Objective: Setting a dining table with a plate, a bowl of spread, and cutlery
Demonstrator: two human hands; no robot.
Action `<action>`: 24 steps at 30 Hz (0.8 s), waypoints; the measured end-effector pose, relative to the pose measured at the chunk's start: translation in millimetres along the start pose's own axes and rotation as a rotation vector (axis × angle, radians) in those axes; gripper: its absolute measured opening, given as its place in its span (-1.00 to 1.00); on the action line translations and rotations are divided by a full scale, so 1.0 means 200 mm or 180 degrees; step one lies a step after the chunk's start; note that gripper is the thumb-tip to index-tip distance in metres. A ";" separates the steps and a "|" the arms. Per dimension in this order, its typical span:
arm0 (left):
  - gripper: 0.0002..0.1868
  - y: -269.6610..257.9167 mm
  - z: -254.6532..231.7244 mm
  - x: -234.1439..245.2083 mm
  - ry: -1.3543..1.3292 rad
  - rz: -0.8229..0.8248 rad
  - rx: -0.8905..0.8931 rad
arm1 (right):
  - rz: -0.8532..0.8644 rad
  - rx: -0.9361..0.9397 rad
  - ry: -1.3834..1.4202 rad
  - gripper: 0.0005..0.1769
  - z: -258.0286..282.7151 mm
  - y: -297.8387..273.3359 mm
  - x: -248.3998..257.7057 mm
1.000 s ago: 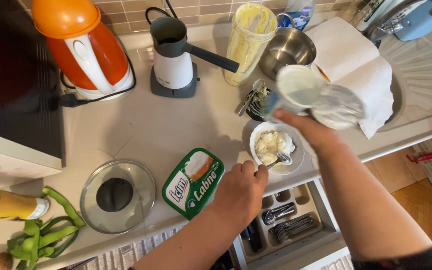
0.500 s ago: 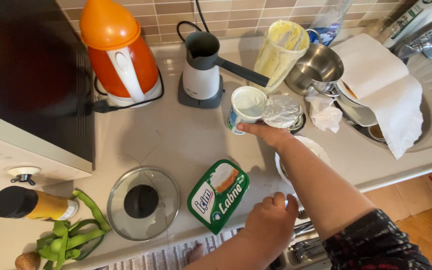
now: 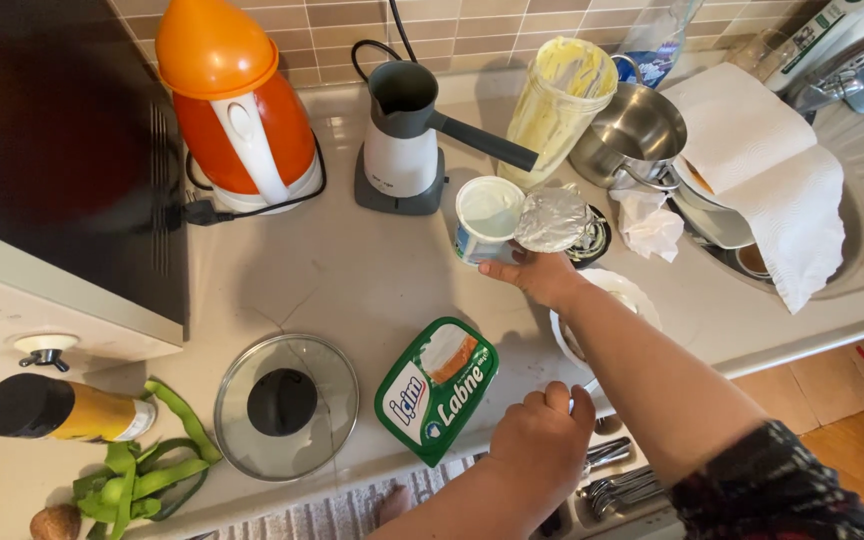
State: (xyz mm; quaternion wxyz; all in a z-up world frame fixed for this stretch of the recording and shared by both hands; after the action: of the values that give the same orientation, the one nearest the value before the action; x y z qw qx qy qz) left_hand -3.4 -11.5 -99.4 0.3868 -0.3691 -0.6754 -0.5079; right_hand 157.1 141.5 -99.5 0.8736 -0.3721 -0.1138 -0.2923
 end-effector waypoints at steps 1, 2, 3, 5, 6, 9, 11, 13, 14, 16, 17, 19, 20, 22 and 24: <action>-0.35 0.01 0.01 0.05 0.0093 -0.0195 -0.0008 | 0.0227 0.0317 -0.0014 0.27 -0.02 0.04 -0.02; -0.43 0.01 0.01 0.10 0.0183 -0.0386 -0.0031 | 0.0445 0.0628 -0.0016 0.22 -0.05 0.08 -0.04; -0.43 0.01 0.02 0.12 0.0179 -0.0380 -0.0044 | 0.0436 0.0624 -0.0005 0.22 -0.01 -0.02 -0.02; -0.45 0.01 0.03 0.19 0.0309 -0.0600 -0.0116 | 0.0010 -0.0097 -0.2194 -0.35 -0.04 -0.20 0.06; -0.45 0.00 0.03 0.17 0.0300 -0.0599 -0.0136 | -0.0003 -0.0109 -0.2181 -0.35 -0.10 -0.20 0.12; -0.41 0.01 0.04 0.10 0.0019 -0.0204 -0.0223 | -0.0316 0.0655 -0.2052 -0.46 -0.11 -0.32 0.31; -0.38 0.02 0.07 0.05 -0.0278 0.0300 -0.0048 | -0.1415 0.1174 -0.1408 -0.65 0.02 -0.58 0.58; -0.37 0.04 0.13 0.15 -0.0474 0.0265 0.0035 | -0.1898 0.1393 -0.1014 -0.69 -0.14 -0.63 0.78; -0.36 0.07 0.17 0.20 -0.0647 0.0207 0.0122 | -0.2384 0.1641 -0.0611 -0.73 -0.21 -0.68 0.92; -0.41 0.13 0.21 0.34 -0.0989 0.0540 0.0126 | -0.2472 0.0939 -0.0314 -0.69 -0.44 -0.67 0.96; -0.47 0.15 0.22 0.39 -0.1333 0.0880 0.0164 | -0.2495 0.0242 -0.0031 -0.65 -0.59 -0.66 0.98; -0.46 0.16 0.24 0.37 -0.1330 0.1155 0.0306 | -0.1966 -0.0311 0.0484 -0.54 -0.61 -0.71 0.84; -0.44 0.16 0.25 0.35 -0.1327 0.1428 0.0455 | -0.1409 -0.0845 0.0981 -0.42 -0.65 -0.73 0.74; -0.49 0.21 0.25 0.41 -0.1207 0.1386 0.0459 | -0.0933 -0.0908 0.1723 -0.38 -0.88 -0.57 0.66; -0.54 0.24 0.25 0.42 -0.1085 0.1340 0.0472 | -0.0427 -0.0945 0.2448 -0.34 -0.98 -0.49 0.58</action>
State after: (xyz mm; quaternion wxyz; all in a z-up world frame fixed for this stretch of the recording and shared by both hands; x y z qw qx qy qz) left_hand -3.3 56.9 -14.0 0.3906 -0.5521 -0.6745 -0.2962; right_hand 188.4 -101.8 -130.7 0.7683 -0.3495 0.2402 -0.4795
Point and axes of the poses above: each hand's wrist, its own y-axis towards the middle knuckle, its own x-axis out of the back of the hand, z = x × y, the point moved 7 cm from there along y, towards the middle knuckle, and after that the axes turned 9 degrees about -x, right-handed, at the moved point
